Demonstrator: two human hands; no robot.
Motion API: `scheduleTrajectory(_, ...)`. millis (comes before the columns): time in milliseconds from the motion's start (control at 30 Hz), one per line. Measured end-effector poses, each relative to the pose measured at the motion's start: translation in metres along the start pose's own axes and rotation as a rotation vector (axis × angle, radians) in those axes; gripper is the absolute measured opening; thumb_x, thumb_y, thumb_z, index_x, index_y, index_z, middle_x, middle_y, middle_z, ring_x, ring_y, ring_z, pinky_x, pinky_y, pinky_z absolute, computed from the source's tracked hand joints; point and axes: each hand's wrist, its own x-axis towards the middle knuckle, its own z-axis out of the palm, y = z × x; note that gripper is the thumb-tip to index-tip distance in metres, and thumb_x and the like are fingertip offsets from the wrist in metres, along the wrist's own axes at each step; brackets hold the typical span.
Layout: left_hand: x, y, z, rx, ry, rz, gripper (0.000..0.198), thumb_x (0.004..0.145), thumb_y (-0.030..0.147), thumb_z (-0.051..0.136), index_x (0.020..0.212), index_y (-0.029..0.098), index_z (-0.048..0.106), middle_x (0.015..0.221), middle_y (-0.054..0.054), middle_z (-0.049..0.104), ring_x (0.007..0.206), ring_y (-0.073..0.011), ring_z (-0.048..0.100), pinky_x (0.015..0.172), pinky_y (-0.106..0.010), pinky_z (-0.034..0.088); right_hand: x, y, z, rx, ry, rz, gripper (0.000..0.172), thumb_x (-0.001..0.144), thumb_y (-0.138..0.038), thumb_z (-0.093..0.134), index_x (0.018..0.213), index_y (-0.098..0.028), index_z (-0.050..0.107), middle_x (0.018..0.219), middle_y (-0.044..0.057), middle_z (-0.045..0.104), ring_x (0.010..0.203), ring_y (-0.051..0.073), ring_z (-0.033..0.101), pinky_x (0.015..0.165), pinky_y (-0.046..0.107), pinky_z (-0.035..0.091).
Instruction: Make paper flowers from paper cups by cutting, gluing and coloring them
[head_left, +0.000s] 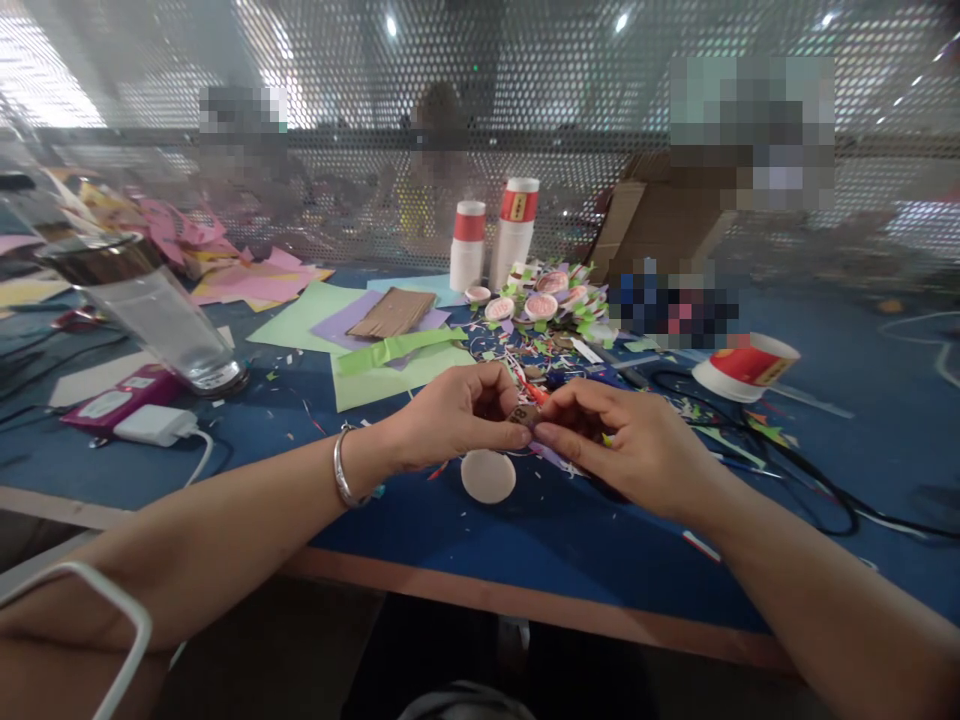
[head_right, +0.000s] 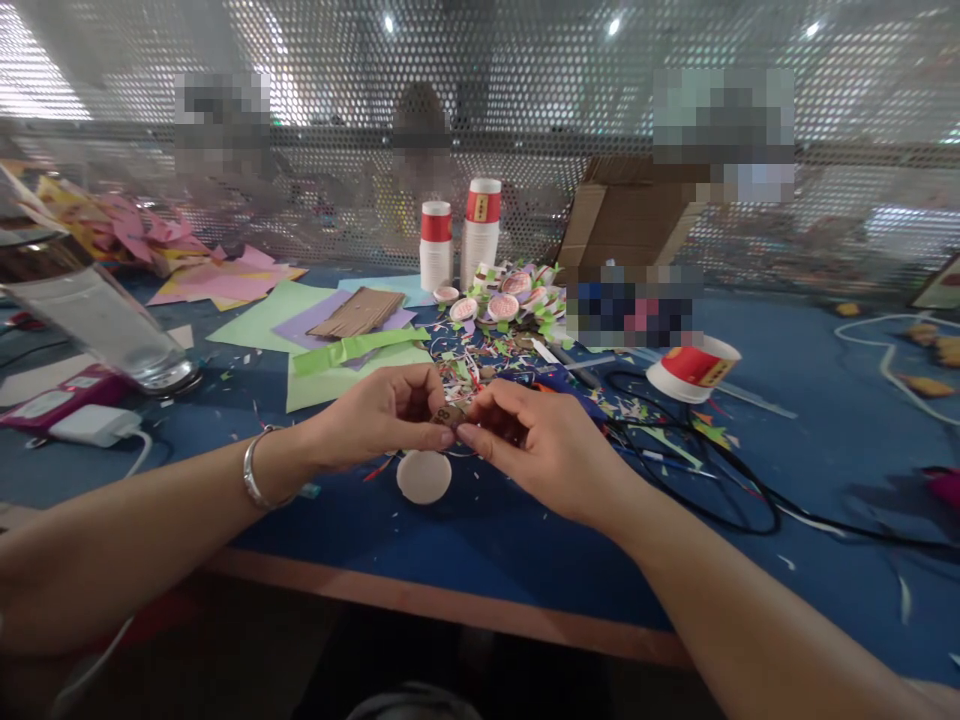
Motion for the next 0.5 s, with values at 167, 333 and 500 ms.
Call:
scheduleTrajectory(167, 0.000, 0.007, -0.004, 0.049, -0.025, 0.010, 0.028, 0.074, 0.017, 0.081, 0.080, 0.015, 0.054, 0.074, 0.002, 0.062, 0.063, -0.0061, 0.056, 0.060, -0.022, 0.043, 0.000, 0.002, -0.003, 0.011, 0.060, 0.004, 0.025, 0.096, -0.043, 0.061, 0.090, -0.019, 0.067, 0.071, -0.001, 0.065, 0.057, 0.010, 0.053, 0.052, 0.022, 0.040)
scheduleTrajectory(333, 0.002, 0.015, -0.002, 0.104, -0.019, 0.020, 0.027, 0.073, 0.017, 0.081, 0.081, 0.016, 0.054, 0.070, 0.004, 0.062, 0.061, -0.0072, 0.058, 0.058, -0.022, 0.044, -0.001, 0.003, -0.004, 0.018, 0.071, -0.013, 0.024, 0.095, -0.042, 0.062, 0.089, -0.019, 0.068, 0.071, -0.001, 0.065, 0.058, 0.010, 0.053, 0.053, 0.023, 0.040)
scheduleTrajectory(500, 0.005, 0.023, 0.000, 0.135, -0.008, 0.021, 0.026, 0.075, 0.016, 0.078, 0.081, 0.016, 0.053, 0.067, 0.005, 0.061, 0.059, -0.0068, 0.059, 0.058, -0.023, 0.047, -0.001, 0.004, -0.004, 0.075, 0.070, -0.008, 0.026, 0.094, -0.045, 0.065, 0.086, -0.020, 0.067, 0.064, -0.003, 0.061, 0.053, 0.010, 0.050, 0.052, 0.024, 0.039)
